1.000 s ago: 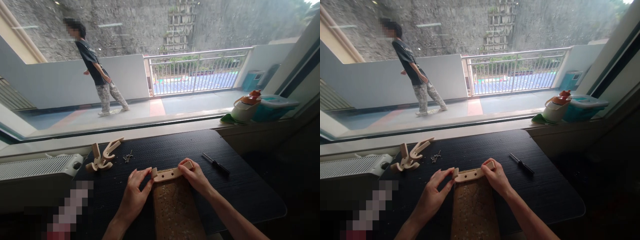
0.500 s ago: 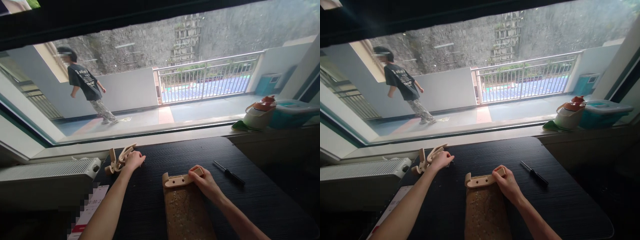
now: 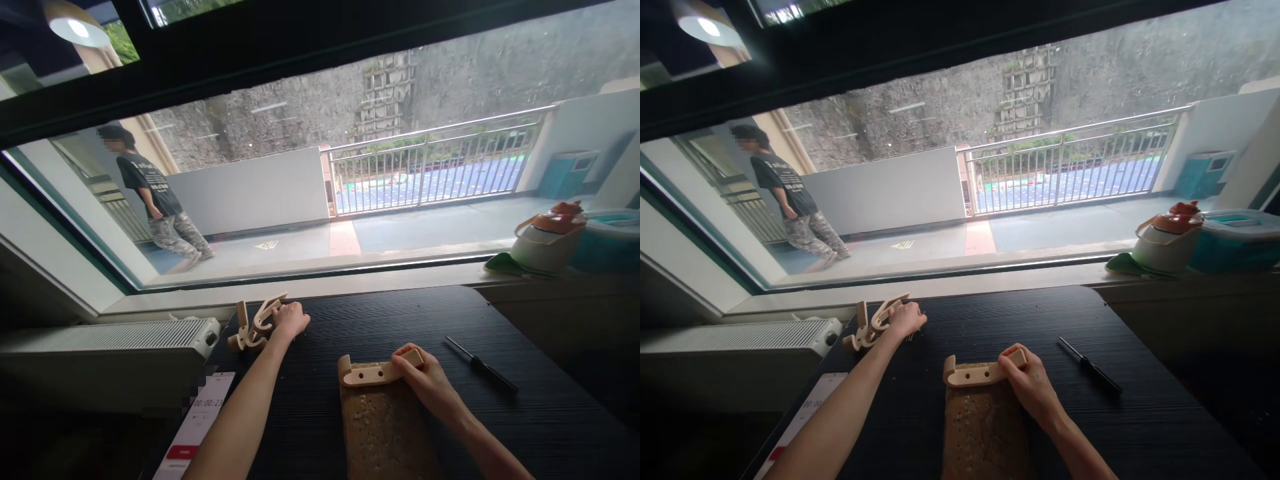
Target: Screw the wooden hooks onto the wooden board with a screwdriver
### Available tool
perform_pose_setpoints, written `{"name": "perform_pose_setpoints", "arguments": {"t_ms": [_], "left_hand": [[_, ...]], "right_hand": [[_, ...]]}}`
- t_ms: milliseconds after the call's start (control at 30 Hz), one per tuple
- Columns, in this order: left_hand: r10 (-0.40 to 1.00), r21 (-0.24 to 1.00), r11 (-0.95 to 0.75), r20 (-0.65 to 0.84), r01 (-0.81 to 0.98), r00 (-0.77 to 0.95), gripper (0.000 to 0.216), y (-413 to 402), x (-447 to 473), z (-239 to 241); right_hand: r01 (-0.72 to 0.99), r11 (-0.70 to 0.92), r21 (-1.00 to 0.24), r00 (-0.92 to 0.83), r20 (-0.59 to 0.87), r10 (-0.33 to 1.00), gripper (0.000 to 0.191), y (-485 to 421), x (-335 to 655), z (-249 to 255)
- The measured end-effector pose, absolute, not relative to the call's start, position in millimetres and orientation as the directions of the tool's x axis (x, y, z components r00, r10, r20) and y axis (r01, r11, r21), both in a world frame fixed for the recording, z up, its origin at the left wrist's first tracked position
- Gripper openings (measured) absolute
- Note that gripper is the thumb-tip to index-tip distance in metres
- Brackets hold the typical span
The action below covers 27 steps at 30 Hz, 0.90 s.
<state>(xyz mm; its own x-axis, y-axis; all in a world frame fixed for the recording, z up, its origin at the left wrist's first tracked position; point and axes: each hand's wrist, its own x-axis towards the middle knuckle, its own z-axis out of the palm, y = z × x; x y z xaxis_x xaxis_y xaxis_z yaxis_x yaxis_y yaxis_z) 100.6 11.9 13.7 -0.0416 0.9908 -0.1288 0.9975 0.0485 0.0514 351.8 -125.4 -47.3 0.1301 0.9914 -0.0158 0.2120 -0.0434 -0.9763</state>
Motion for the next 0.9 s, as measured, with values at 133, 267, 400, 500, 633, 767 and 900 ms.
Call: {"name": "perform_pose_setpoints", "arguments": {"t_ms": [133,267,400,500,633,767,900], "left_hand": [[0.991,0.171,-0.131,0.003,0.977,0.132,0.021,-12.6,117.4,40.2],[0.940,0.282,-0.340,0.119,0.897,0.319,0.014,-42.8,138.3,66.3],[0.874,0.342,-0.486,0.171,0.804,0.455,0.011,-65.7,154.7,81.5],[0.826,0.361,-0.560,0.172,0.746,0.537,0.011,-76.7,164.5,84.6],[0.746,0.317,-0.655,0.129,0.686,0.653,0.012,-86.2,177.5,77.8],[0.684,0.242,-0.715,0.050,0.656,0.728,0.017,-89.9,188.7,59.9],[0.666,0.199,-0.732,0.008,0.652,0.746,0.020,-91.5,194.7,43.9]], "right_hand": [[0.215,-0.037,-0.976,0.128,-0.009,0.992,0.026,-123.9,353.8,-50.2],[0.227,-0.014,-0.974,0.135,0.017,0.991,0.024,-124.0,354.7,-48.1],[0.229,-0.026,-0.973,0.158,0.011,0.987,0.020,-125.0,352.3,-40.5],[0.217,-0.011,-0.976,0.168,0.027,0.985,0.016,-124.9,350.7,-36.4],[0.209,-0.015,-0.978,0.188,0.025,0.982,0.013,-125.6,350.0,-35.7],[0.193,0.003,-0.981,0.187,0.040,0.982,0.011,-125.7,349.8,-37.5],[0.185,0.021,-0.982,0.190,0.056,0.980,0.010,-125.8,349.9,-38.6]]}}
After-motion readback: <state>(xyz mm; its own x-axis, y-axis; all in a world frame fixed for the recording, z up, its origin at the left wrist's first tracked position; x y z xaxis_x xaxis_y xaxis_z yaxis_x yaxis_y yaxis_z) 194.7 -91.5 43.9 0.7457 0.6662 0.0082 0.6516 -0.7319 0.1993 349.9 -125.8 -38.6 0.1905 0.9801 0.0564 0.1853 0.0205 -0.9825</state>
